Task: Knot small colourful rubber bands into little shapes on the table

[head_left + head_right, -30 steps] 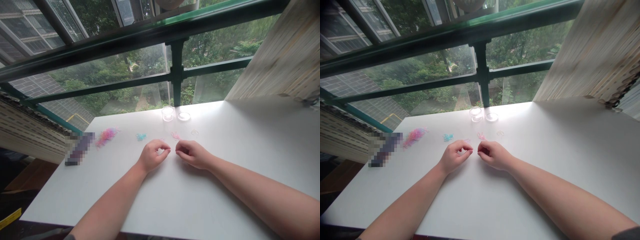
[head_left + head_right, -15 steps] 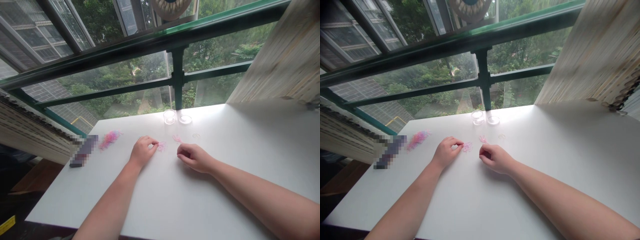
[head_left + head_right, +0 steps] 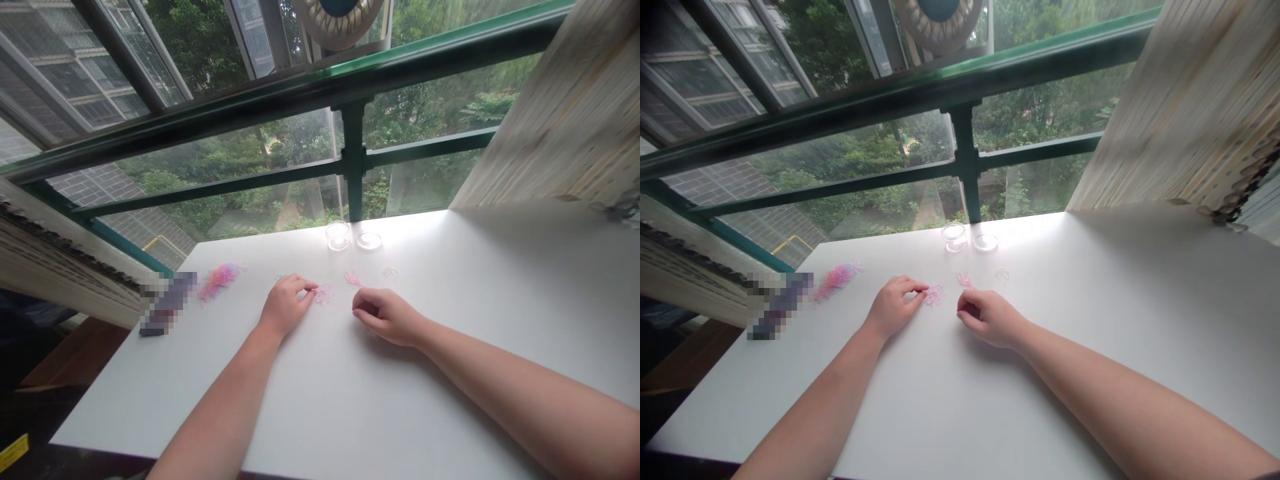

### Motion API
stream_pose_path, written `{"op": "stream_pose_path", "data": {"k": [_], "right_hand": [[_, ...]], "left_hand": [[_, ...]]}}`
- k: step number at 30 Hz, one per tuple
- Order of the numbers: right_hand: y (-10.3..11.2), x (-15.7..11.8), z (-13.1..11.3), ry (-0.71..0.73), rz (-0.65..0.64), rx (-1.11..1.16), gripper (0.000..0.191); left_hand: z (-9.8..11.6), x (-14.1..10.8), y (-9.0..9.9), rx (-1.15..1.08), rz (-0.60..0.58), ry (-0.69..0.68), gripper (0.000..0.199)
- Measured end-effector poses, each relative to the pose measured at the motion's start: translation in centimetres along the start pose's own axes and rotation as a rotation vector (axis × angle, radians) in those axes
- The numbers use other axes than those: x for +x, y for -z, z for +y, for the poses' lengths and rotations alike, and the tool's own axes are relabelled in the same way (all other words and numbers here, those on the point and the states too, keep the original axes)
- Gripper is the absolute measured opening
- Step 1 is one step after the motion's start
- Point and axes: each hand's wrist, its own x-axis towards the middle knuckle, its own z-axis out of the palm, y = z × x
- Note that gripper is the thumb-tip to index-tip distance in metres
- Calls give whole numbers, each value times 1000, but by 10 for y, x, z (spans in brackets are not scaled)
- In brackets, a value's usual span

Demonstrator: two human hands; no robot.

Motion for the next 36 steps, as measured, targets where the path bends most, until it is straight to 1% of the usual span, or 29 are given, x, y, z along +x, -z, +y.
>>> {"op": "stream_pose_path", "data": {"k": [8,14,20,27,36], "right_hand": [[-1,0,2,1,0,9,6],[-2,0,2,2,3,12,6],[-2,0,2,-2,6,22,5],[-2,0,2,0,6,27,6],[-2,0,2,-8,6,26,5]], "left_hand": [[-3,-1,-1,-22,7,1,21],[-5,-1,-2,-23,15,9,27],[-5,-1,-1,-10,24,26,26],[-1,-3,-2,7,-30,69,25],[0,-2,-3,-67,-56,89,29]]}}
